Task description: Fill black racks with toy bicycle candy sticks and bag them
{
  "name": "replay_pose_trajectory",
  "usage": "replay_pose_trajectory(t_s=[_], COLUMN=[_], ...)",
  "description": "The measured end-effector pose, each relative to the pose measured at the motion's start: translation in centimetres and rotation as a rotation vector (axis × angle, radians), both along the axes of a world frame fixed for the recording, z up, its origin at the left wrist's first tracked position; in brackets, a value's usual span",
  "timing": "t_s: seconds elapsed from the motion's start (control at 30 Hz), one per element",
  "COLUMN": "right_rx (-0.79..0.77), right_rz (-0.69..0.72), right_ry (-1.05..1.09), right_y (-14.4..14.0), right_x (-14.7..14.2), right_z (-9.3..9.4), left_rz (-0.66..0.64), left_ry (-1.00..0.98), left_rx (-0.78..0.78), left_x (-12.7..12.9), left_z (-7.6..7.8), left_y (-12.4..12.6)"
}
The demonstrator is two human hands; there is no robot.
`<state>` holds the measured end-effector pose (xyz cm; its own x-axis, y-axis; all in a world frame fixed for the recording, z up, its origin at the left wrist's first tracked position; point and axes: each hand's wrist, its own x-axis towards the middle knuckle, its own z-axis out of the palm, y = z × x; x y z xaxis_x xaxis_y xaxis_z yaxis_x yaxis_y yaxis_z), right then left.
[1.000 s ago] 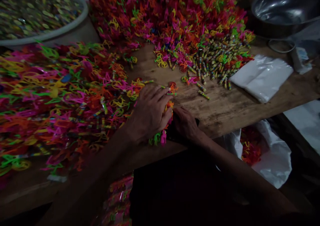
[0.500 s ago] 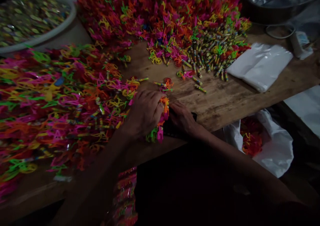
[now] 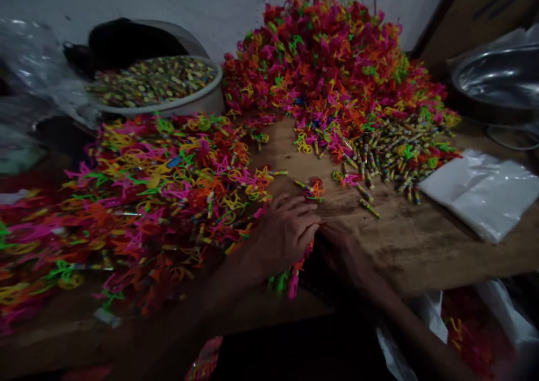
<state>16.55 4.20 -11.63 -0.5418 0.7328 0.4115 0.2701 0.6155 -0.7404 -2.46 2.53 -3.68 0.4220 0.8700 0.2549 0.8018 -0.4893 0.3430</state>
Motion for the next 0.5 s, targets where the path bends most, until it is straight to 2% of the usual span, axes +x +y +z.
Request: replay_pose_trajectory(t_s=[0.07, 0.13, 0.2, 0.23, 0.33, 0.4, 0.5], right_rx=[-0.011, 0.047, 0.140, 0.185, 0.305, 0.346, 0.368], right_rz=[0.058, 0.003, -0.081, -0.074, 0.040, 0.116, 0.142], right_ry=[-0.138, -0.263, -0.344, -0.375, -0.520, -0.605, -0.646], right_y=[1.9, 4.7, 8.0, 9.8, 14.3, 16.2, 17.3], right_x=[1.3, 1.5, 0.0, -1.5, -7.3, -10.8, -13.0], right_z=[1.7, 3.4, 4.5, 4.7, 3.5, 2.3, 1.3], left_rz=[-0.003, -0.008, 0.001, 0.007, 0.020, 0.023, 0.022], left_ry=[-0.032, -0.039, -0.037, -0.038, -0.051, -0.043, -0.015], left_rx=[-0.027, -0.065, -0.082, -0.083, -0.087, -0.097, -0.109], left_x=[-0.1, -0.2, -0.2, -0.2, -0.2, -0.1, -0.1], left_z=[-0.2, -0.2, -0.2, -0.1, 0.0, 0.1, 0.2], left_y=[-0.2, -0.4, -0.5, -0.5, -0.5, -0.5, -0.4])
